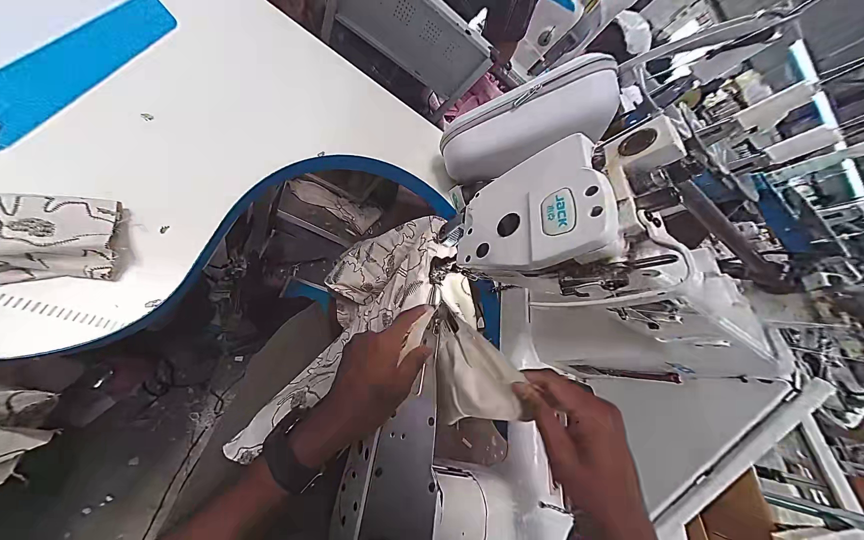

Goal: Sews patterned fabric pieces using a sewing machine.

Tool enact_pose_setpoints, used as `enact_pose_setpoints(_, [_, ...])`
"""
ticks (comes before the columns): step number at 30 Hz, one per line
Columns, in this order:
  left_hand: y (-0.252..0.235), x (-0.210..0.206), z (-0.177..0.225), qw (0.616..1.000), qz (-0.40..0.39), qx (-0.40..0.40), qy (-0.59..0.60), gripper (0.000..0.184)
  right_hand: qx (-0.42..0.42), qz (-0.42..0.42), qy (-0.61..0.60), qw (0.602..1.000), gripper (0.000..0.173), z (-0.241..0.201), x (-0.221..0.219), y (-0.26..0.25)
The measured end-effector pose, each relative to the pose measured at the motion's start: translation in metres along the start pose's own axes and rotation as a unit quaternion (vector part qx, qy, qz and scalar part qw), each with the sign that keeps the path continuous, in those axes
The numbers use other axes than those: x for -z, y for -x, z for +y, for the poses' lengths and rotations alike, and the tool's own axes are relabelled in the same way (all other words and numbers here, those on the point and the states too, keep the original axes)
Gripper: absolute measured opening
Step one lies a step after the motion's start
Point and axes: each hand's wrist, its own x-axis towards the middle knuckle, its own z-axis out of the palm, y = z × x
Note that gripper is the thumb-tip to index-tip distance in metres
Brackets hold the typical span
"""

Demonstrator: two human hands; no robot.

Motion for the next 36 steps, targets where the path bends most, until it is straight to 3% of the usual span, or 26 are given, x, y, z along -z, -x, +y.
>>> enact_pose_setpoints(3, [-0.037, -0.017, 0.043, 0.970, -0.141, 0.012, -0.199, 0.032, -0.038, 0.036, -0.042, 0.998, 0.028, 0.018, 0.012, 0.003])
enact_pose_setpoints(6, [-0.042, -0.032, 0.066, 0.944, -0.188, 0.028, -0.270, 0.025, -0.051, 0.078, 0.033, 0.995, 0.030, 0.019, 0.000, 0.013])
enact_pose_setpoints(8, [-0.010, -0.028, 0.061, 0.959, -0.127, 0.054, -0.248, 0.049, -0.054, 0.080, 0.051, 0.994, 0.026, 0.020, -0.018, 0.032])
enact_pose_setpoints(9, [0.009, -0.028, 0.047, 0.969, -0.025, 0.031, -0.243, 0.064, -0.048, 0.085, 0.044, 0.994, 0.025, 0.020, -0.031, 0.042])
enact_pose_setpoints(10, [0.025, -0.027, 0.033, 0.971, 0.064, 0.007, -0.229, 0.070, -0.040, 0.093, 0.026, 0.995, 0.023, 0.017, -0.045, 0.052])
enact_pose_setpoints(11, [0.039, -0.024, 0.022, 0.978, 0.102, 0.000, -0.183, 0.065, -0.031, 0.102, 0.003, 0.994, 0.020, 0.009, -0.056, 0.062])
enact_pose_setpoints(13, [0.056, -0.023, 0.006, 0.993, 0.085, -0.010, -0.076, 0.035, -0.011, 0.119, -0.041, 0.992, 0.015, -0.023, -0.064, 0.067])
enact_pose_setpoints(16, [0.059, -0.037, -0.013, 0.992, 0.110, -0.064, -0.021, 0.024, 0.048, 0.109, -0.038, 0.992, 0.011, -0.072, -0.064, 0.061])
enact_pose_setpoints(19, [0.041, -0.036, -0.020, 0.990, 0.109, -0.087, -0.021, 0.024, 0.083, 0.126, 0.030, 0.988, 0.014, -0.072, -0.078, 0.054])
enact_pose_setpoints(23, [0.038, -0.034, -0.017, 0.991, 0.093, -0.095, -0.020, 0.024, 0.059, 0.158, 0.043, 0.985, 0.012, -0.064, -0.079, 0.042])
enact_pose_setpoints(27, [0.049, -0.041, -0.020, 0.982, 0.131, -0.125, -0.048, 0.023, 0.067, 0.185, 0.026, 0.980, 0.010, -0.053, -0.095, 0.036])
enact_pose_setpoints(31, [0.031, -0.047, -0.028, 0.967, 0.185, -0.168, -0.055, 0.023, 0.088, 0.205, 0.021, 0.974, 0.014, -0.043, -0.107, 0.028])
enact_pose_setpoints(36, [0.003, -0.047, -0.027, 0.936, 0.246, -0.205, -0.147, 0.021, 0.087, 0.234, 0.031, 0.968, 0.016, -0.031, -0.110, 0.002])
